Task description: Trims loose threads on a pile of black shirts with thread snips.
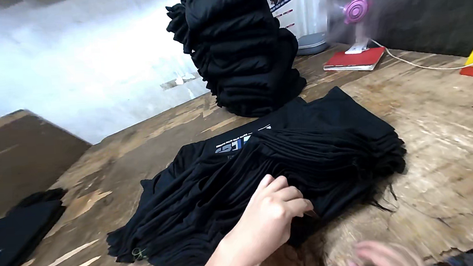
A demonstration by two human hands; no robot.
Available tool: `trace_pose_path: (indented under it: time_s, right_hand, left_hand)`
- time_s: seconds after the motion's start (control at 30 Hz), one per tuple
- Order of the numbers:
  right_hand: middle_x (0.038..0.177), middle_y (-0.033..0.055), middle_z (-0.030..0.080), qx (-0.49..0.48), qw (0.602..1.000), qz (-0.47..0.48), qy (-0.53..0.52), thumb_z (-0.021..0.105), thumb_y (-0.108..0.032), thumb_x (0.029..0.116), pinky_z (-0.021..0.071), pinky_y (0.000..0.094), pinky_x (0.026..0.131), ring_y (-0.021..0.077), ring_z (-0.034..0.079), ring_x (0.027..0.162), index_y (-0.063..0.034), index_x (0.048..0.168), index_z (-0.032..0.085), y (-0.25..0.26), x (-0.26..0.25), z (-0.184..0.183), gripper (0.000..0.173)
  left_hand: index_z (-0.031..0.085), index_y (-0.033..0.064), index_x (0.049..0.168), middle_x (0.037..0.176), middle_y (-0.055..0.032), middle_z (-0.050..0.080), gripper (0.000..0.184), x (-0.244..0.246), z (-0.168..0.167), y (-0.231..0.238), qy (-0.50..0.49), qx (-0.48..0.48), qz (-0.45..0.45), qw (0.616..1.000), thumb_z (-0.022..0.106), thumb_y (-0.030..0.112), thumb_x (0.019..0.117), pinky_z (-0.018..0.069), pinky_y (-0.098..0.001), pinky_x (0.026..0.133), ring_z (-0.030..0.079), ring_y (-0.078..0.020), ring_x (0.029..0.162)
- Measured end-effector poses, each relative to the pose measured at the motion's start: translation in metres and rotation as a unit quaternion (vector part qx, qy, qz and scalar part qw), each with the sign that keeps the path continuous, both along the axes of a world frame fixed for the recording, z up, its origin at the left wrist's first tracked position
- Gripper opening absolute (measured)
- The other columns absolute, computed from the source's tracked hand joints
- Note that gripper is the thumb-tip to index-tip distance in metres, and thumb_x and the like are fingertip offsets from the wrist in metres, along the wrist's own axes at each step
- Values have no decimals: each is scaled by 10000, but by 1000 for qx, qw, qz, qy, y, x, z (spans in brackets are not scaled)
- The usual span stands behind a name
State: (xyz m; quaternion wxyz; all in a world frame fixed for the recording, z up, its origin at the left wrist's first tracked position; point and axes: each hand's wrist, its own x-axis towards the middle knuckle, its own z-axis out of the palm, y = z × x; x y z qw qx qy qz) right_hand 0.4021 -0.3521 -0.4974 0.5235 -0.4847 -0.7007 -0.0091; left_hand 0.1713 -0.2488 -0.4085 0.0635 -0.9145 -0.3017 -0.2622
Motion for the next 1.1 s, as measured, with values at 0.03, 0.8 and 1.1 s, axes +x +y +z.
trace_pose_path:
  time_s: [0.03, 0.8, 1.1]
  right_hand:
    - [999, 51, 727, -16, 999, -27, 2, 678, -281, 960, 449, 425, 1005, 172, 664, 978, -123, 1039, 699, 5, -1, 7, 179]
    - [777, -55, 683, 60, 998, -22, 14, 695, -264, 934, 366, 447, 1003, 153, 607, 967, -243, 872, 802, 47, -25, 20, 126]
    - [739, -48, 652, 29, 999, 13, 9, 668, -311, 926, 419, 394, 933, 130, 601, 853, -212, 827, 772, 35, -30, 13, 175]
  left_hand:
    - [750, 232, 1099, 1033, 56, 722, 181, -2, 2, 0, -5, -26, 13, 1000, 617, 166, 995, 491, -381, 845, 646, -153, 968]
    - [779, 214, 1116, 1044, 86, 717, 265, -10, -9, 10, -174, -121, 9, 977, 816, 238, 855, 535, -305, 938, 649, -52, 1017]
    - [776, 193, 1047, 967, 81, 734, 209, -4, -15, -19, -131, -159, 79, 975, 692, 368, 970, 529, -268, 843, 658, -38, 912]
